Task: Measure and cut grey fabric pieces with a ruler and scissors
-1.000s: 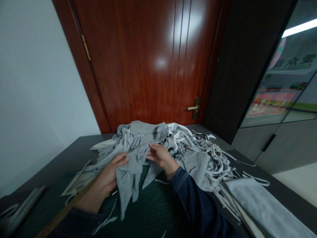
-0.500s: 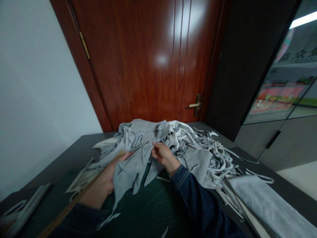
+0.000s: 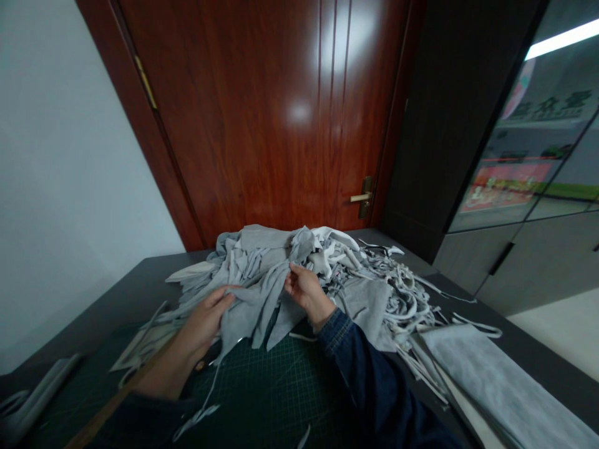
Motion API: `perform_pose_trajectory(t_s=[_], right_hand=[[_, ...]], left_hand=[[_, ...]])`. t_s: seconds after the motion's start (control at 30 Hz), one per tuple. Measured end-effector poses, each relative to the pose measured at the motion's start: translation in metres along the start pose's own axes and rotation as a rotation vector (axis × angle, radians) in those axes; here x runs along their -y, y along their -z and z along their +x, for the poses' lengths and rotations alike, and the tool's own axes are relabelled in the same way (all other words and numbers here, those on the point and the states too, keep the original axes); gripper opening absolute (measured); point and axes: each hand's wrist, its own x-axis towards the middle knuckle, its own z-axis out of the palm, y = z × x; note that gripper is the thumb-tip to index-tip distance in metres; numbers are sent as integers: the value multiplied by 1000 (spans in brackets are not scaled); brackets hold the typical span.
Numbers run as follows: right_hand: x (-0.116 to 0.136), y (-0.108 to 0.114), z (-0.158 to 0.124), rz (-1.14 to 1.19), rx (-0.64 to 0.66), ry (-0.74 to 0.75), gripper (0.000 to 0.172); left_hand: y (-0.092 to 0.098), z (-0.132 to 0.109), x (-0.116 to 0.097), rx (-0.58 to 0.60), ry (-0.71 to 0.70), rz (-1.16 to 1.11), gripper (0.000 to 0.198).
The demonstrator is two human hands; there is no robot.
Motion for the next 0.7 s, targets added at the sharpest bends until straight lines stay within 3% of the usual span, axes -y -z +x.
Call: perform_pose_trajectory(t_s=[0.13,0.27,0.43,0.6,0.7], right_hand=[[-2,-1,0,4,-51,-35,14],[-4,-4,-3,-7,-50,-47,8],[-3,-8,-7,-29,-21,-21,11],[1,-12,-11,-67,-51,19,11],[7,-15,-16,-113,-94,57,14]], left_hand=[[3,-1,-18,-97,220,-420,35],[0,-4,-32,-173,406,-576,31],[-2,-7,-33,-186,311,-576,30],[4,-13,-36,30,106,-421,70],[6,-17,-41,71,58,-338,79]])
